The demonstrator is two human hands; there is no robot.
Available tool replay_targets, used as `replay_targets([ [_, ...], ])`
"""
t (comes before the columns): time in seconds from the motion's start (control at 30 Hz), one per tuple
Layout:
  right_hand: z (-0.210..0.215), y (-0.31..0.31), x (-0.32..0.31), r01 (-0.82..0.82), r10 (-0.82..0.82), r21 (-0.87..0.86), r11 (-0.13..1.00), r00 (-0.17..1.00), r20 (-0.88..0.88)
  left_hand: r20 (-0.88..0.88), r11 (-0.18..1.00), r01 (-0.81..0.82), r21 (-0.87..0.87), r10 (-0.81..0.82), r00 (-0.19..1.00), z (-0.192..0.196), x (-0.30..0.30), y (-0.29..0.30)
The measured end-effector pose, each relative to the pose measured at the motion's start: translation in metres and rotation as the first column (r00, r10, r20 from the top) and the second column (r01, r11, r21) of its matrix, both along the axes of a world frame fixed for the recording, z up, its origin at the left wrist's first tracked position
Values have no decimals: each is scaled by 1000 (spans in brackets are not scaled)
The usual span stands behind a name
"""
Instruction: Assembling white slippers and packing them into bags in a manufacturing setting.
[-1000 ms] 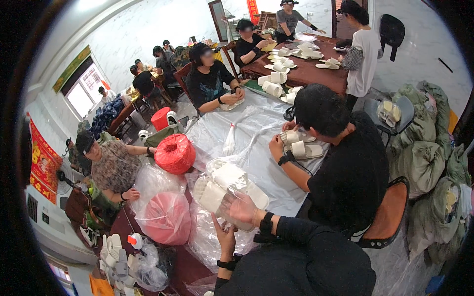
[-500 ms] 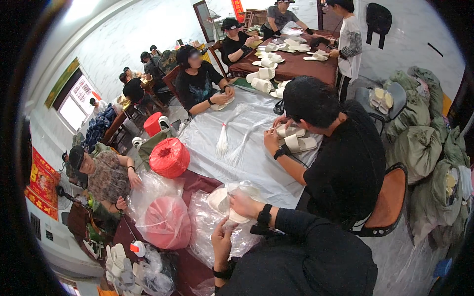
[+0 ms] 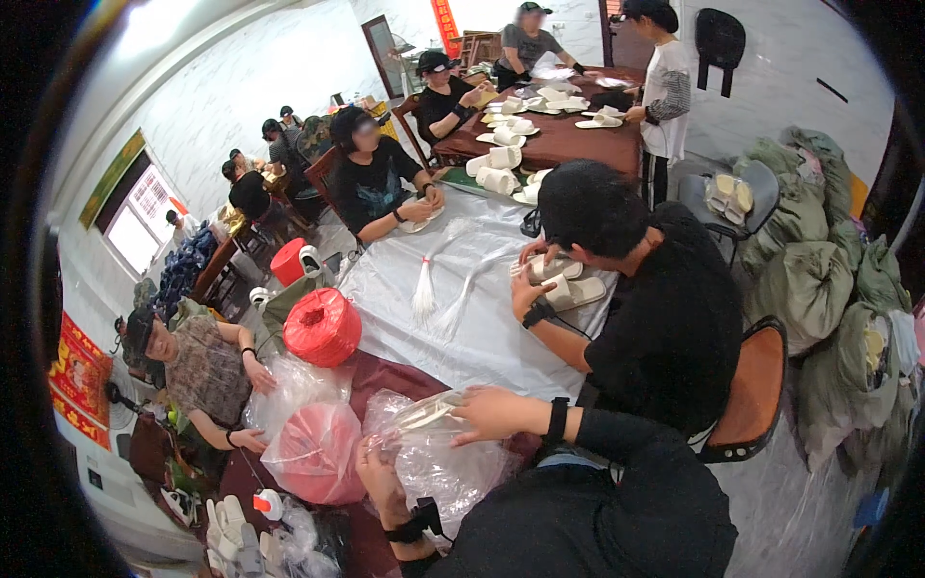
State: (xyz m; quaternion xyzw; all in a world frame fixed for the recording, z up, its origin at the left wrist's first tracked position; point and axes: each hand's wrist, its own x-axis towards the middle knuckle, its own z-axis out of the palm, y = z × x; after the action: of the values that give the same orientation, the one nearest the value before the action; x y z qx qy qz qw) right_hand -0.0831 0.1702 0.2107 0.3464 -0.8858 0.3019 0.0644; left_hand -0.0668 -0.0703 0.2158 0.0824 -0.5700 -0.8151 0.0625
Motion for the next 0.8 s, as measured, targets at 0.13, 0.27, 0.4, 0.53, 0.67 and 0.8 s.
replay_targets([
  [0.13, 44, 18, 7, -39, 62, 410, 911, 997, -41, -33, 999, -13, 37, 14, 999, 3, 1, -24],
  [0.27, 81, 14, -9, -193, 169, 597, 779, 981, 97, -36, 987, -158, 10, 158, 987, 5, 6, -55],
  [0.4, 105, 24, -30, -181, 149, -168, 969, 971, -187, -21, 956, -210, -206, 210, 977, 75, 28, -41],
  [0.53, 119, 37, -23, -214, 174, -236, 948, 969, -178, 7, 882, -61, -468, 73, 997, 82, 22, -51],
  [0.67, 119, 27, -14, -218, 182, -194, 956, 965, -189, -146, 562, -170, -810, 88, 985, 74, 40, -63],
  [0.8, 115, 20, -11, -215, 164, -261, 941, 966, -201, -82, 868, -259, -424, 248, 965, 72, 64, -56],
])
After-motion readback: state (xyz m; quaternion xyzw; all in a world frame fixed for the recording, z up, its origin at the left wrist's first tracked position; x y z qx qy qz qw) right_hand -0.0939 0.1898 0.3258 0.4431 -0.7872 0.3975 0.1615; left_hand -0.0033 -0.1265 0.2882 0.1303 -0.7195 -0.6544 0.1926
